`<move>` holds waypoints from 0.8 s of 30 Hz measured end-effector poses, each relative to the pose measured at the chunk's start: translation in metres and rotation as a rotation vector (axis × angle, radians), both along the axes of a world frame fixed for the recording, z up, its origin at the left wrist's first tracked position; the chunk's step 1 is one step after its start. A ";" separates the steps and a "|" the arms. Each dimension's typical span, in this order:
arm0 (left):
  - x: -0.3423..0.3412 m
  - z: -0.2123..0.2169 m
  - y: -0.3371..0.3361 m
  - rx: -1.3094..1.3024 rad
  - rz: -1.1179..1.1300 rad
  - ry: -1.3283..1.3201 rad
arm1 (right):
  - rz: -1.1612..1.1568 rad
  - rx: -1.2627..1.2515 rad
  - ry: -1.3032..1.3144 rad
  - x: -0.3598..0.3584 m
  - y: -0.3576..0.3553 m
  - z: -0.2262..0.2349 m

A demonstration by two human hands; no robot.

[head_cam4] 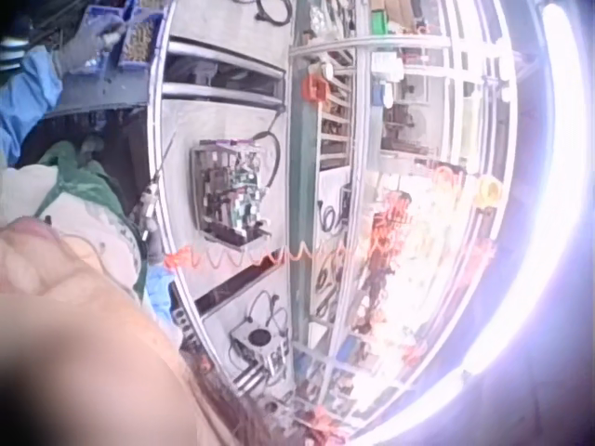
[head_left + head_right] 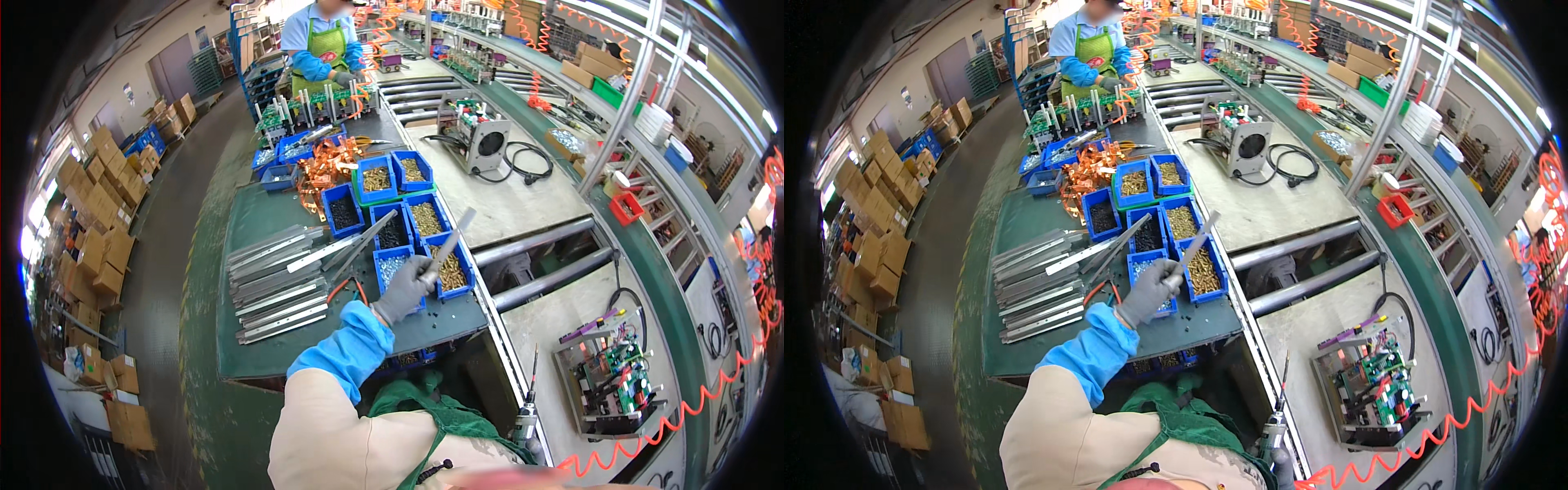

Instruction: Assembling components into an electronic chassis and using an electric screwdriver to secure parts.

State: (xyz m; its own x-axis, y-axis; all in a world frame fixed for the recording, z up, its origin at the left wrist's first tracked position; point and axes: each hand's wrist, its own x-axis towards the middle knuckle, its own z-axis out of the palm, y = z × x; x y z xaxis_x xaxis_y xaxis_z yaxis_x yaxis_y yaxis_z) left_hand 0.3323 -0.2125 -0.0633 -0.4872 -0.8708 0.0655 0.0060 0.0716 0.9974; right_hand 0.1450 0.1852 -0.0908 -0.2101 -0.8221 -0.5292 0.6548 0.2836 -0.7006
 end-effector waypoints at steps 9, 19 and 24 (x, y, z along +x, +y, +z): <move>-0.080 -0.018 0.088 -0.004 -0.353 -0.231 | 0.027 -0.064 0.110 0.005 0.086 -0.031; -0.125 -0.014 0.105 -0.425 -0.282 -0.299 | -0.240 0.123 0.122 0.044 0.150 0.034; -0.185 0.020 0.133 -0.870 -0.516 -0.125 | -0.486 0.147 0.021 0.074 0.160 0.053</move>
